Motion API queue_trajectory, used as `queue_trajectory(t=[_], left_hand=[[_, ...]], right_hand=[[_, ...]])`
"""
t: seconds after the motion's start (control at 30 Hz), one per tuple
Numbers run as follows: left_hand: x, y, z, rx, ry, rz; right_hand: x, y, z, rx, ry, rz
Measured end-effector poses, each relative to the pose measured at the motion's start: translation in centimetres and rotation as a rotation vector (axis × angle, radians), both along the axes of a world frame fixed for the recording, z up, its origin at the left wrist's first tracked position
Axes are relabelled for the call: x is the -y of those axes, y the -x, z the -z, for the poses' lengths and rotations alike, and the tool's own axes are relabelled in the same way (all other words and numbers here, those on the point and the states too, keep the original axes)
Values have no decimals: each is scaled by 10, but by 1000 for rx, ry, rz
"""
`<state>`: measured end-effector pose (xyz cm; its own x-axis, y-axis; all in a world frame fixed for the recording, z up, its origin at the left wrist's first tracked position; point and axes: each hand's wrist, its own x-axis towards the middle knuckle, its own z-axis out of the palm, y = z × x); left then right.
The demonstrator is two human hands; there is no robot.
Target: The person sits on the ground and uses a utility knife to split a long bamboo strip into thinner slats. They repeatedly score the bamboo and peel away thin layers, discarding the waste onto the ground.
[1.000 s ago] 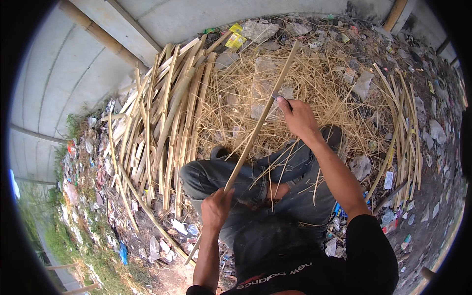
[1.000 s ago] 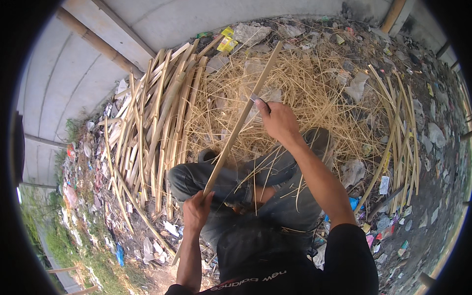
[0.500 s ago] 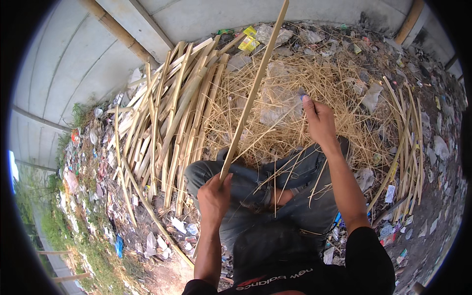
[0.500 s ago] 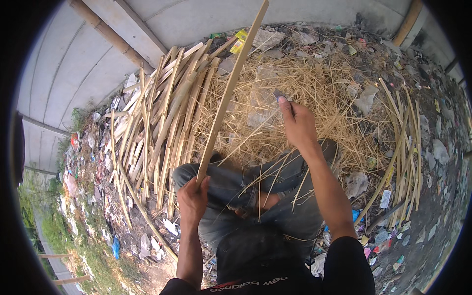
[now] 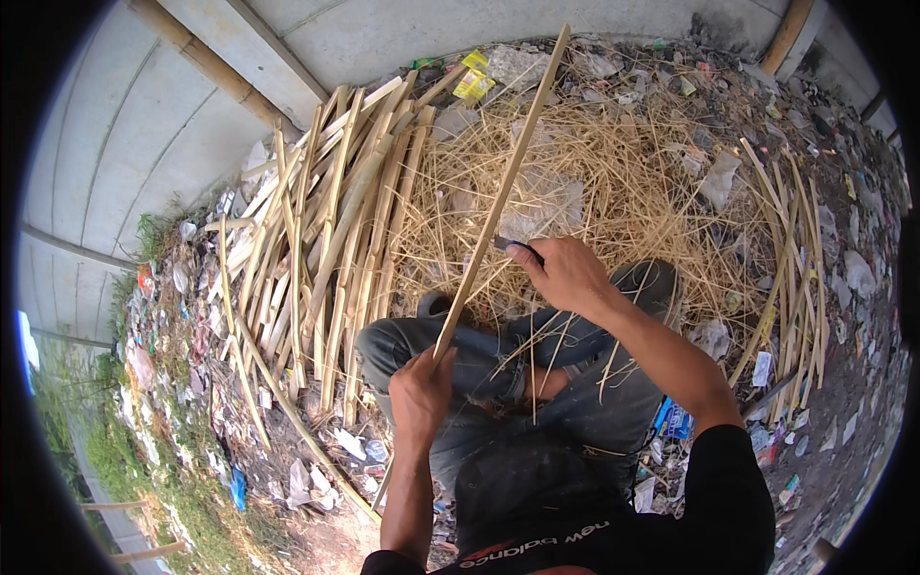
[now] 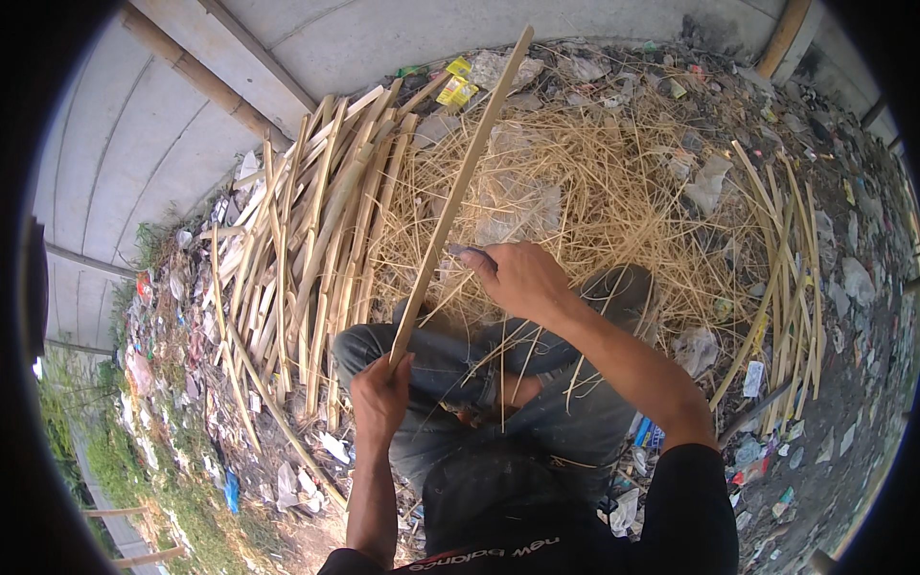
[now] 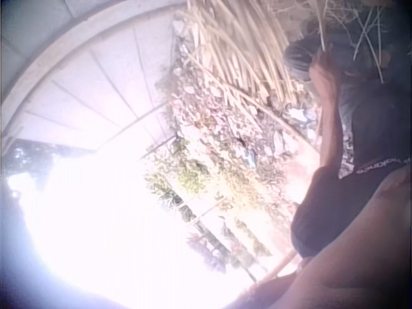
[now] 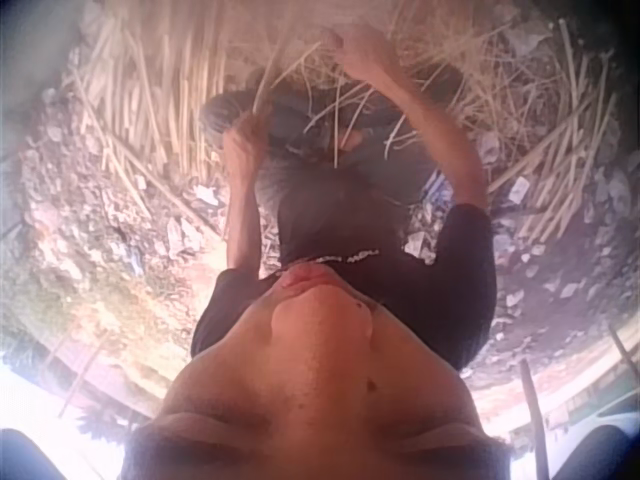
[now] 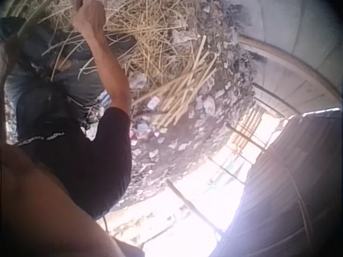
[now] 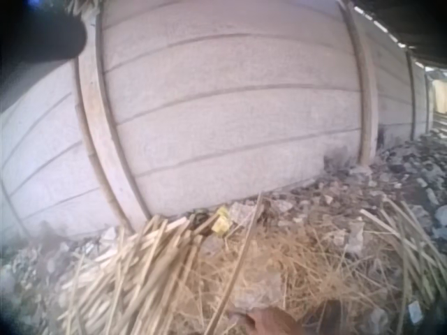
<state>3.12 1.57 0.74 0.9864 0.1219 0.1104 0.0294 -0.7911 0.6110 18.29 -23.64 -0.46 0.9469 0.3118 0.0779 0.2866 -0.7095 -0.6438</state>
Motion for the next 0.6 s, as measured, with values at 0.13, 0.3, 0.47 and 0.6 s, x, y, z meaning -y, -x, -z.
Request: queue_trajectory(t=[0.13,0.3,0.47,0.6], left_hand=[[2,-4,-2,56,62,10],[6,-3,0,31,47,-15],[6,-1,12,24,16,24],[0,4,7,-56,-42,41]], right_hand=[[20,-27,-5,-39,-108,311],[42,-44,-38,81,-252,409],[15,-23,-18,-14,-15,196],[4,0,1,-16,-3,74]])
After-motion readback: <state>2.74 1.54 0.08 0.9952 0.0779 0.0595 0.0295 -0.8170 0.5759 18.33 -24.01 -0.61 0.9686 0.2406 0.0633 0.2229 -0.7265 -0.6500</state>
